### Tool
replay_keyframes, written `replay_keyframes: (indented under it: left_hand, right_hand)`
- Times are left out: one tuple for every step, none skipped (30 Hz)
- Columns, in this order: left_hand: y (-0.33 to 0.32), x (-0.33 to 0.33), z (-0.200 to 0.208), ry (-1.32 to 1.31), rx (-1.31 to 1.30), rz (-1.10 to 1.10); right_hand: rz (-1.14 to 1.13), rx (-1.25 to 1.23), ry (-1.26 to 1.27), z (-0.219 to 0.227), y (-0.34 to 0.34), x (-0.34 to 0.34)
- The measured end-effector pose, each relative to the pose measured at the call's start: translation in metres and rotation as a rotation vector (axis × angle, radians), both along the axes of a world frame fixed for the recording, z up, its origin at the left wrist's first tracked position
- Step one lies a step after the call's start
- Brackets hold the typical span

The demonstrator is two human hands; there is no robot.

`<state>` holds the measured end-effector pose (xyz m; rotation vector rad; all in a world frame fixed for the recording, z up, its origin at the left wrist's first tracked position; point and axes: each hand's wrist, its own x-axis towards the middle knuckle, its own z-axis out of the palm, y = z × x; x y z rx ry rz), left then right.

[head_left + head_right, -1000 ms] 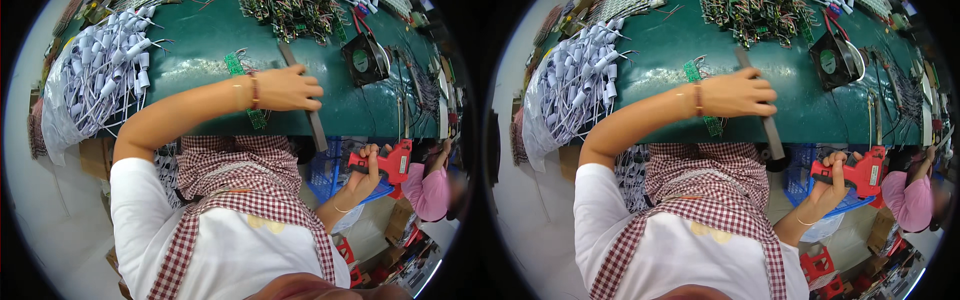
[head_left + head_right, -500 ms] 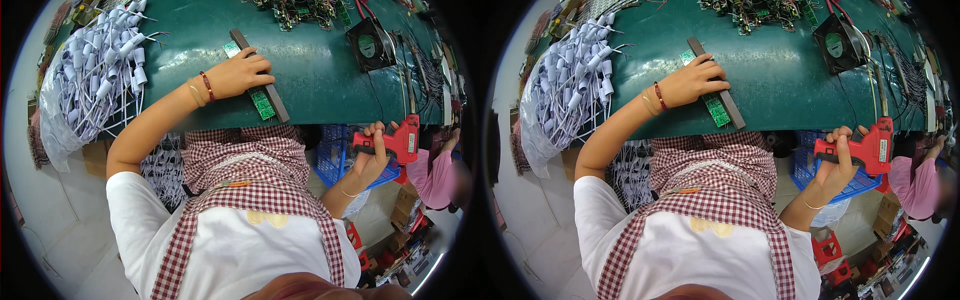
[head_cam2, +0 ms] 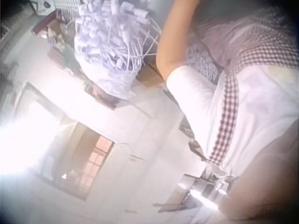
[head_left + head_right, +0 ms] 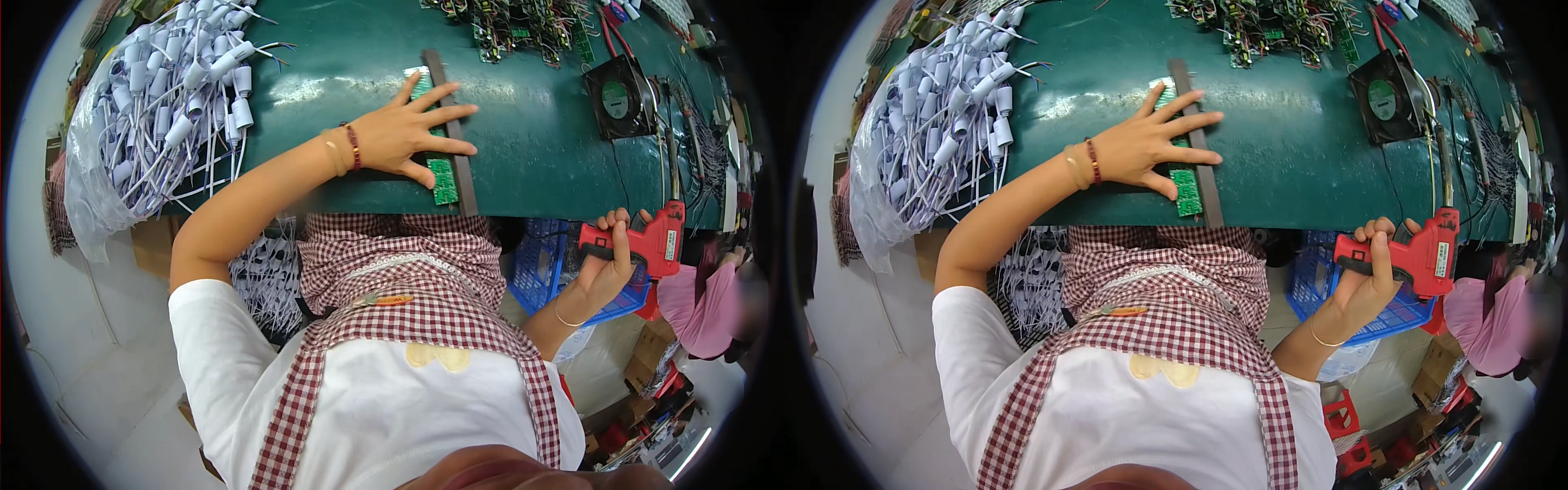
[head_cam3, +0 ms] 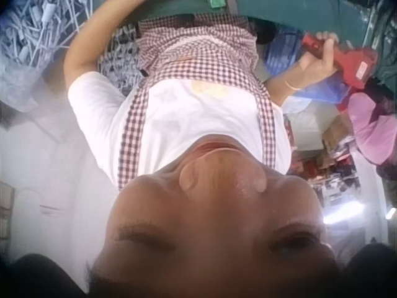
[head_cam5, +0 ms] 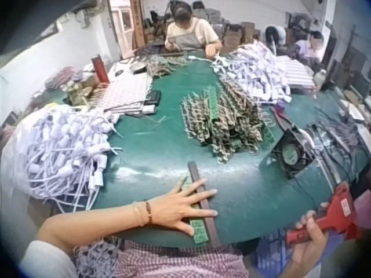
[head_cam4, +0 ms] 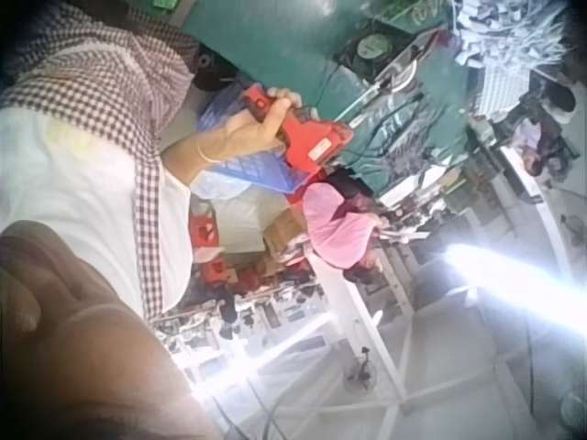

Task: Assembling white bulb sockets onto a green circuit board using a hot glue gun.

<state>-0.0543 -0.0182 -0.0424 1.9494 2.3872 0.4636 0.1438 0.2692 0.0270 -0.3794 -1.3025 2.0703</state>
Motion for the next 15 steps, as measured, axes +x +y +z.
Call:
replay_keyframes:
  left_hand:
    - [0.004,-0.002,0.000,0.005,0.001,0.010]
    - [0.007,-0.003,0.001,-0.011,0.012,-0.022]
    - [0.012,-0.005,0.000,-0.028,0.026,-0.054]
    - [0.012,-0.007,-0.001,-0.001,0.035,-0.064]
    - [0.014,-0.007,-0.002,0.016,0.035,-0.035]
    - [0.015,-0.005,-0.001,-0.007,0.042,-0.057]
    - [0.015,-0.001,0.002,-0.033,0.052,-0.077]
    - [0.017,0.002,0.005,-0.032,0.034,-0.079]
    - [0.010,-0.001,0.011,-0.015,0.027,-0.056]
    - [0.006,-0.005,0.014,0.022,0.065,0.023]
    - [0.000,-0.011,0.018,0.059,0.104,0.099]
    - [-0.012,-0.023,0.039,0.203,0.119,0.310]
    - [-0.035,-0.044,0.043,0.230,0.085,0.547]
    - [-0.062,-0.068,0.044,0.252,0.055,0.787]
    - [-0.086,-0.085,0.044,0.425,0.035,1.044]
  right_hand:
    - [-0.011,-0.008,-0.013,0.000,-0.002,-0.003]
    - [-0.020,-0.016,-0.025,0.000,-0.004,-0.005]
    - [-0.007,-0.012,-0.019,0.000,-0.005,-0.005]
    - [-0.008,-0.012,-0.027,0.001,-0.006,-0.005]
    - [-0.007,-0.012,-0.034,0.002,-0.006,-0.005]
    - [-0.004,0.007,-0.037,0.002,-0.005,-0.001]
    - [0.028,0.004,-0.023,0.002,-0.001,0.005]
    - [0.004,0.034,-0.031,0.002,0.004,0.012]
    - [-0.020,0.061,-0.034,0.002,0.006,0.015]
    - [-0.001,0.062,-0.019,0.005,0.006,0.017]
    - [-0.012,0.052,-0.025,0.009,0.004,0.016]
    - [-0.030,0.039,-0.027,0.011,0.004,0.016]
    - [-0.018,0.036,-0.006,0.013,0.004,0.014]
    - [0.013,0.051,-0.024,0.015,0.004,0.012]
    - [0.039,0.069,-0.045,0.017,0.004,0.008]
